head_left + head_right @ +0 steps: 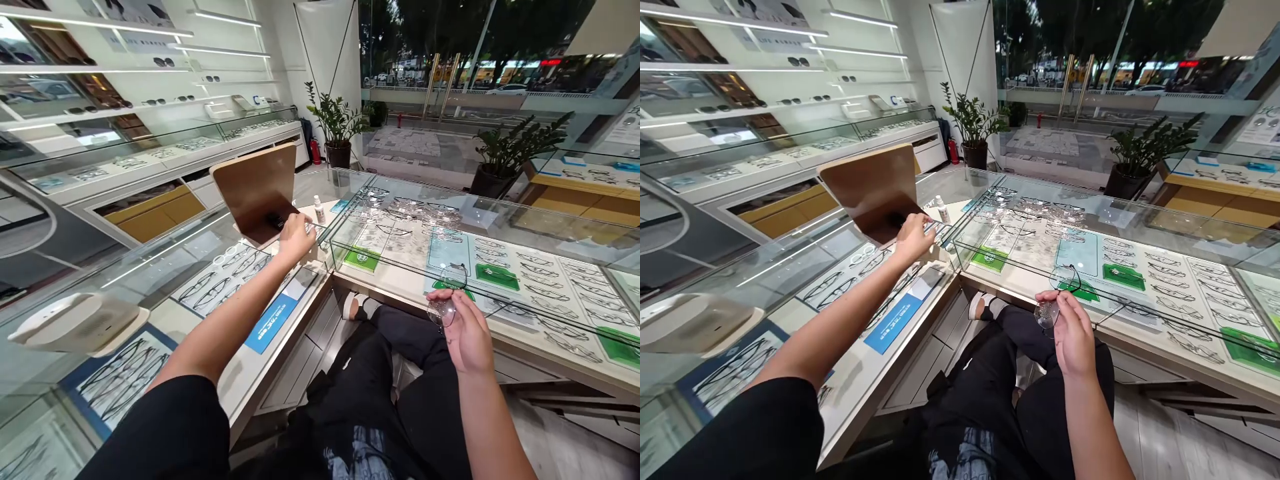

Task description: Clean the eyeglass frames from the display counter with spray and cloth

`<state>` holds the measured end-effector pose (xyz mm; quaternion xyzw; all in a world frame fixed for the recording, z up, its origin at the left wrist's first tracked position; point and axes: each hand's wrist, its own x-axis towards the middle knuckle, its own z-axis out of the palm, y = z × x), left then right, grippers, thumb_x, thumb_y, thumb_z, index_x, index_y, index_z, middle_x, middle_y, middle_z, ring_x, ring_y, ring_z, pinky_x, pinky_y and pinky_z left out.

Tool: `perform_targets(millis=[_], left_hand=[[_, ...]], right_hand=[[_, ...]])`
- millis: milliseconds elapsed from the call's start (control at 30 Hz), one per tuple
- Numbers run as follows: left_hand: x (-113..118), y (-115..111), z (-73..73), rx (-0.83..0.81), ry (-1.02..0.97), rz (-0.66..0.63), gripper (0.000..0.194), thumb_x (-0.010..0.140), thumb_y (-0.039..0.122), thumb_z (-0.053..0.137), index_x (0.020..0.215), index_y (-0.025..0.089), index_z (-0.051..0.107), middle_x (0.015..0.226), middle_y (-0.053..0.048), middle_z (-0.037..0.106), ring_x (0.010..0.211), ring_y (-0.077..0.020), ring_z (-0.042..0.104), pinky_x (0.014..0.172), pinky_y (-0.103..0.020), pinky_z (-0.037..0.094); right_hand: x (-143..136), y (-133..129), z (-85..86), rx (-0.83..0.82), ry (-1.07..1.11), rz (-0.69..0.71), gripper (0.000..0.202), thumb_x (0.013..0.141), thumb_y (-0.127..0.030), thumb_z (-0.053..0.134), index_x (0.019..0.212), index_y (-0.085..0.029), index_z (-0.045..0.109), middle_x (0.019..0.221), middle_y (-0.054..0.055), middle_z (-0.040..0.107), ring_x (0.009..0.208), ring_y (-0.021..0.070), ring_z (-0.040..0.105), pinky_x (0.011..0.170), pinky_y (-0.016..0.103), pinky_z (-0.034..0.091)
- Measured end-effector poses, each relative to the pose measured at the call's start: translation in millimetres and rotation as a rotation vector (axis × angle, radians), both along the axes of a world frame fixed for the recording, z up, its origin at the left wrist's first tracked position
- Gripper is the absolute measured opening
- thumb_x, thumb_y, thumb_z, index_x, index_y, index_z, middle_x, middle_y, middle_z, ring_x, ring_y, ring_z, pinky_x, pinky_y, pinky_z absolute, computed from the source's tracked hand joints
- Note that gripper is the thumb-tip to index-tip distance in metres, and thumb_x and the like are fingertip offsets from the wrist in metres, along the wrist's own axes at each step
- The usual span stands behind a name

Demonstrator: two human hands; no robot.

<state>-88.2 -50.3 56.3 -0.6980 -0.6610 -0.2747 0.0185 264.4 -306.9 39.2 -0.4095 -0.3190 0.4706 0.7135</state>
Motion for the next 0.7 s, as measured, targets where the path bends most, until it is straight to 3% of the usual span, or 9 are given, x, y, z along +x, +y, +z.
perform_targets(millis=[100, 200, 300, 367, 500, 600, 700], left_hand=[[-33, -19, 7.1, -0.178, 0.157, 0.150, 0.026, 0.096, 0.033, 0.053, 0.115, 0.019, 0.065, 0.120, -0.019, 0.071, 0.111, -0.0361, 0.069, 0.095, -0.044, 0.051], [-65, -26, 8.1, -0.388, 0.258, 0.327, 0.052, 0.094, 0.060, 0.058, 0.112, 0.013, 0.066, 0.112, -0.027, 0.074, 0.109, -0.0449, 0.070, 0.087, -0.047, 0.052], [-84, -28, 4.5, -0.479, 0.253, 0.371, 0.068, 0.087, 0.079, 0.056, 0.101, 0.013, 0.067, 0.110, -0.031, 0.074, 0.108, -0.0490, 0.070, 0.084, -0.048, 0.052], [-90, -27, 1.0, -0.502, 0.212, 0.356, 0.059, 0.089, 0.074, 0.058, 0.090, 0.016, 0.066, 0.105, -0.028, 0.074, 0.105, -0.0465, 0.070, 0.081, -0.045, 0.050], [-93, -26, -4.8, -0.406, 0.000, 0.273, 0.029, 0.087, 0.047, 0.067, 0.079, 0.021, 0.058, 0.089, -0.014, 0.072, 0.091, -0.0329, 0.068, 0.073, -0.035, 0.043], [-91, -26, -4.6, -0.323, -0.284, 0.204, 0.026, 0.082, 0.036, 0.071, 0.073, 0.022, 0.052, 0.074, -0.005, 0.064, 0.075, -0.0235, 0.062, 0.068, -0.031, 0.041], [-82, -30, 3.9, -0.336, -0.464, 0.145, 0.029, 0.082, 0.037, 0.071, 0.074, 0.022, 0.049, 0.070, -0.002, 0.061, 0.067, -0.0184, 0.060, 0.065, -0.030, 0.044]], right_hand=[[2, -1, -3.3, -0.011, -0.008, 0.010, 0.017, 0.095, -0.037, 0.071, 0.090, -0.022, 0.079, 0.096, 0.006, 0.075, 0.104, 0.0234, 0.071, 0.102, 0.039, 0.054], [2, 0, -5.9, -0.008, -0.008, 0.008, 0.017, 0.095, -0.035, 0.072, 0.090, -0.021, 0.080, 0.096, 0.006, 0.075, 0.104, 0.0237, 0.071, 0.101, 0.039, 0.054], [-1, 2, -7.9, -0.001, -0.009, 0.017, 0.017, 0.095, -0.035, 0.072, 0.090, -0.021, 0.080, 0.096, 0.006, 0.076, 0.104, 0.0232, 0.072, 0.100, 0.038, 0.055], [-3, 3, -8.9, -0.002, -0.010, 0.031, 0.017, 0.095, -0.035, 0.072, 0.089, -0.021, 0.080, 0.096, 0.006, 0.076, 0.103, 0.0225, 0.072, 0.099, 0.037, 0.055], [-4, 3, -11.1, -0.009, -0.011, 0.052, 0.018, 0.095, -0.037, 0.072, 0.090, -0.021, 0.080, 0.098, 0.007, 0.076, 0.105, 0.0218, 0.071, 0.099, 0.036, 0.055], [0, 0, -13.9, -0.030, -0.009, 0.034, 0.018, 0.094, -0.039, 0.074, 0.090, -0.022, 0.079, 0.097, 0.006, 0.076, 0.105, 0.0217, 0.071, 0.100, 0.037, 0.055], [6, -1, -16.6, -0.051, -0.007, 0.005, 0.017, 0.093, -0.040, 0.076, 0.091, -0.023, 0.079, 0.097, 0.005, 0.076, 0.106, 0.0220, 0.071, 0.100, 0.037, 0.055]])
